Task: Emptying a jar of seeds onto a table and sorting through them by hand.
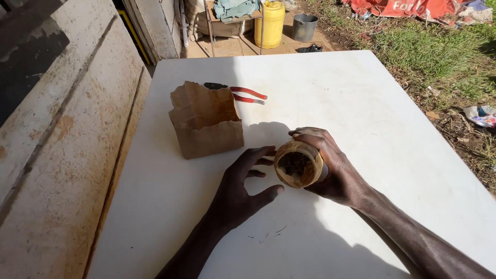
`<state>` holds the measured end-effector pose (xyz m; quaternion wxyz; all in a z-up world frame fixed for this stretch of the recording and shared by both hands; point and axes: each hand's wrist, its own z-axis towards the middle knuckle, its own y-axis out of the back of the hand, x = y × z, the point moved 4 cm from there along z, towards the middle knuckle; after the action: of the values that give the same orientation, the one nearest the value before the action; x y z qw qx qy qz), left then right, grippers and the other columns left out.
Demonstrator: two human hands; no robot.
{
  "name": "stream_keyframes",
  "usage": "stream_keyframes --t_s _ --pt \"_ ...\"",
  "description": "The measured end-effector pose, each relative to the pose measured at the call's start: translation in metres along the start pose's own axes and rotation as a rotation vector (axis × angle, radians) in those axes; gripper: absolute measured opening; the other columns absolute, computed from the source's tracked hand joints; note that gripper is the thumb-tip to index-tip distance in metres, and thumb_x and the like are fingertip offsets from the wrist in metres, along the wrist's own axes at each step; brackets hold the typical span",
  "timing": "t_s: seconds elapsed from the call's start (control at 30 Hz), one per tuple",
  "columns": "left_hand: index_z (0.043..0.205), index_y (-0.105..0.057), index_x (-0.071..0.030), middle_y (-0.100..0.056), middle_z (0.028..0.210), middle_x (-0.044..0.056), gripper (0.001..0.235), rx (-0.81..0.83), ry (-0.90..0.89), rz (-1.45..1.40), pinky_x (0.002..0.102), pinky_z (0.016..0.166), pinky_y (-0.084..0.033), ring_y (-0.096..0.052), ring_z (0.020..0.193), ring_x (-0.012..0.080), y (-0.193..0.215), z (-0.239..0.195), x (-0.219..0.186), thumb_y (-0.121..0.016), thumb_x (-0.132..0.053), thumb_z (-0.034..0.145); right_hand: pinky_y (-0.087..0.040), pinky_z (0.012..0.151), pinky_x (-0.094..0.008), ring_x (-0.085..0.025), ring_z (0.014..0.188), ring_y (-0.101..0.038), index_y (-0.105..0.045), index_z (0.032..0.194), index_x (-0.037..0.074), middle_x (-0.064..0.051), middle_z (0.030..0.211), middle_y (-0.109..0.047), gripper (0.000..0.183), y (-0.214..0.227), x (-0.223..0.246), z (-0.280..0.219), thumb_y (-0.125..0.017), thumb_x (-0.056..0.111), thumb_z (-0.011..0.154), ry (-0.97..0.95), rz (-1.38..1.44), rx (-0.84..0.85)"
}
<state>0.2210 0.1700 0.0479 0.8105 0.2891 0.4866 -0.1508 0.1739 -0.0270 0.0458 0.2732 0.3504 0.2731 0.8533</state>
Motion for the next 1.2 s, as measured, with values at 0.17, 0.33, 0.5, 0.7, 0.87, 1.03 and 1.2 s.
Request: stream_keyframes --t_s 0.17,0.33,0.5,0.7,0.87,1.03,1.2 --pt "0.137 -0.048 -0.013 -0.059 0.131 0.004 0.069 0.023 -0.047 0.039 0.033 0.085 -0.056 -0.061 0.115 0.0187 -0.003 -0.002 -0.003 -0.074 -0.029 0.075 -0.048 0.098 -0.047 -0.038 0.126 -0.049 -0.044 0.135 0.006 -0.016 0.135 -0.053 0.064 -0.002 0.009 0.000 -0.078 0.011 0.081 0.080 -0.132 -0.063" --pt "0.144 -0.040 -0.015 -0.055 0.136 0.004 0.080 0.022 -0.047 0.062 0.032 0.086 -0.056 -0.057 0.121 0.0196 -0.002 -0.005 -0.004 -0.077 -0.031 0.075 -0.041 0.097 -0.047 -0.037 0.122 -0.050 -0.042 0.141 0.006 -0.015 0.134 -0.055 0.068 -0.005 0.011 -0.003 -0.079 0.016 0.085 0.131 -0.251 -0.096" --pt "0.148 -0.035 -0.012 -0.048 0.141 0.008 0.085 0.046 -0.136 0.164 0.034 0.092 -0.052 -0.053 0.127 0.0238 -0.007 -0.006 0.001 -0.078 -0.033 0.078 -0.033 0.094 -0.052 -0.036 0.127 -0.042 -0.051 0.141 0.013 -0.009 0.142 -0.050 0.054 -0.008 0.015 -0.001 -0.070 0.023 0.091 0.091 -0.574 0.004" --pt "0.144 -0.041 -0.001 -0.052 0.134 0.021 0.077 -0.007 -0.274 0.149 0.049 0.102 -0.048 -0.054 0.127 0.0411 -0.009 -0.007 0.015 -0.082 -0.017 0.080 -0.031 0.105 -0.053 -0.037 0.131 -0.044 -0.062 0.123 0.014 -0.012 0.131 -0.055 0.031 -0.019 0.016 -0.001 -0.063 0.015 0.092 0.246 -0.577 -0.107" --pt "0.138 -0.047 -0.001 -0.056 0.129 0.022 0.073 -0.068 -0.303 0.246 0.050 0.101 -0.049 -0.058 0.123 0.0415 -0.014 -0.006 0.018 -0.083 -0.019 0.077 -0.032 0.107 -0.056 -0.035 0.133 -0.044 -0.064 0.120 0.018 -0.009 0.128 -0.058 0.025 -0.021 0.014 0.000 -0.059 0.017 0.095 0.287 -0.683 -0.100" --pt "0.134 -0.050 -0.001 -0.060 0.125 0.020 0.071 -0.167 -0.265 0.283 0.047 0.099 -0.051 -0.061 0.119 0.0387 -0.017 -0.006 0.020 -0.083 -0.026 0.076 -0.033 0.108 -0.059 -0.039 0.140 -0.036 -0.060 0.129 0.012 -0.011 0.147 -0.047 0.035 -0.009 0.032 0.009 -0.061 0.016 0.094 0.133 -0.570 -0.111" --pt "0.134 -0.052 0.002 -0.060 0.125 0.025 0.072 -0.181 -0.188 0.278 0.050 0.099 -0.051 -0.061 0.119 0.0427 -0.015 -0.005 0.015 -0.084 -0.024 0.075 -0.028 0.115 -0.050 -0.036 0.139 -0.031 -0.001 0.158 0.021 -0.018 0.149 -0.031 0.116 -0.003 0.011 0.001 -0.060 -0.019 0.067 -0.565 0.653 -0.136"
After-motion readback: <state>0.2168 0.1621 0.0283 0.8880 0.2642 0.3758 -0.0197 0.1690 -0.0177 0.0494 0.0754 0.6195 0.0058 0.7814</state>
